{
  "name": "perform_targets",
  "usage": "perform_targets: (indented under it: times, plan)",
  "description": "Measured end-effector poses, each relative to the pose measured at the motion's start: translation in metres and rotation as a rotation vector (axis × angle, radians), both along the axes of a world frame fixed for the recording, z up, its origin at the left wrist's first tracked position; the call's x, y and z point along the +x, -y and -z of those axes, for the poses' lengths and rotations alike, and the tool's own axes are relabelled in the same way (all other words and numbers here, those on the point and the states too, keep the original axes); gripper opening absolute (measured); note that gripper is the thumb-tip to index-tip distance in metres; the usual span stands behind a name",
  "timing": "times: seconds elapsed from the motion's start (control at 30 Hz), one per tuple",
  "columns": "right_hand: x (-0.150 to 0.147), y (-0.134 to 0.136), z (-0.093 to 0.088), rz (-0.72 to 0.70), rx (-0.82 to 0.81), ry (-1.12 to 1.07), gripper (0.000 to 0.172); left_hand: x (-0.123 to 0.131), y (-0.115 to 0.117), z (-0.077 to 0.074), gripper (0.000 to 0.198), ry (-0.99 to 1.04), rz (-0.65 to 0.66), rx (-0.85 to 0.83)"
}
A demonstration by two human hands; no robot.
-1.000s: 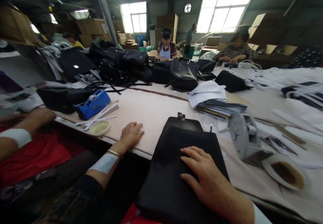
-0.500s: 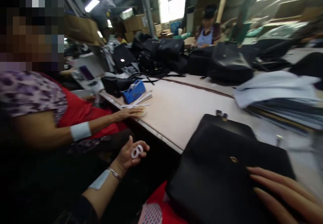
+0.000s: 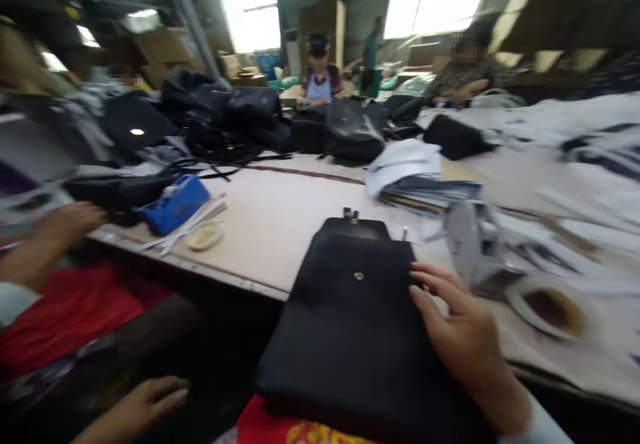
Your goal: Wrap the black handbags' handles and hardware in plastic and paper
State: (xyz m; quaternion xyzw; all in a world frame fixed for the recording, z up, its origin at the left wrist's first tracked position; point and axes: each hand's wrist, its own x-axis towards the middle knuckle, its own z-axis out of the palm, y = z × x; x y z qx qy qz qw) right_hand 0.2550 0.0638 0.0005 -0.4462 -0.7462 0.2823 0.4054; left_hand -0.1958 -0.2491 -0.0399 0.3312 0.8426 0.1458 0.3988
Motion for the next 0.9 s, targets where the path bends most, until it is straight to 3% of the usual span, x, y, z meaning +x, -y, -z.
perform_targets:
  times: [0.07,0.13,0.27,0.4,0.5,0.57,0.67,0.8,0.9]
  plan:
    - [0.010,0.010,-0.006,0.135,-0.168,-0.020,0.036,0.022,-0.053,0.001,0.048,0.250,0.050,0.128]
    - [0.013,0.020,-0.004,0.147,-0.419,-0.120,0.046,0.047,-0.098,-0.006,0.060,0.418,0.048,0.200]
    - [0.024,0.053,0.011,-0.004,-0.762,-0.316,0.051,0.087,-0.162,-0.024,0.072,0.601,0.046,0.339]
    - [0.034,0.080,0.016,-0.184,-0.811,-0.410,0.051,0.114,-0.203,-0.031,0.073,0.504,0.099,0.446]
    - [0.035,0.086,0.015,-0.264,-0.776,-0.465,0.060,0.134,-0.212,-0.032,0.071,0.472,0.069,0.470]
    - [0.032,0.089,0.019,-0.285,-0.792,-0.564,0.071,0.146,-0.206,-0.030,0.072,0.562,-0.019,0.467]
    - [0.027,0.092,0.036,-0.244,-0.931,-0.717,0.071,0.157,-0.190,-0.023,0.072,0.689,-0.139,0.404]
    - [0.021,0.095,0.053,-0.226,-1.075,-0.794,0.067,0.154,-0.172,-0.008,0.069,0.817,-0.204,0.282]
    - [0.021,0.096,0.048,-0.303,-0.956,-0.752,0.067,0.146,-0.165,0.001,0.075,0.820,-0.144,0.243]
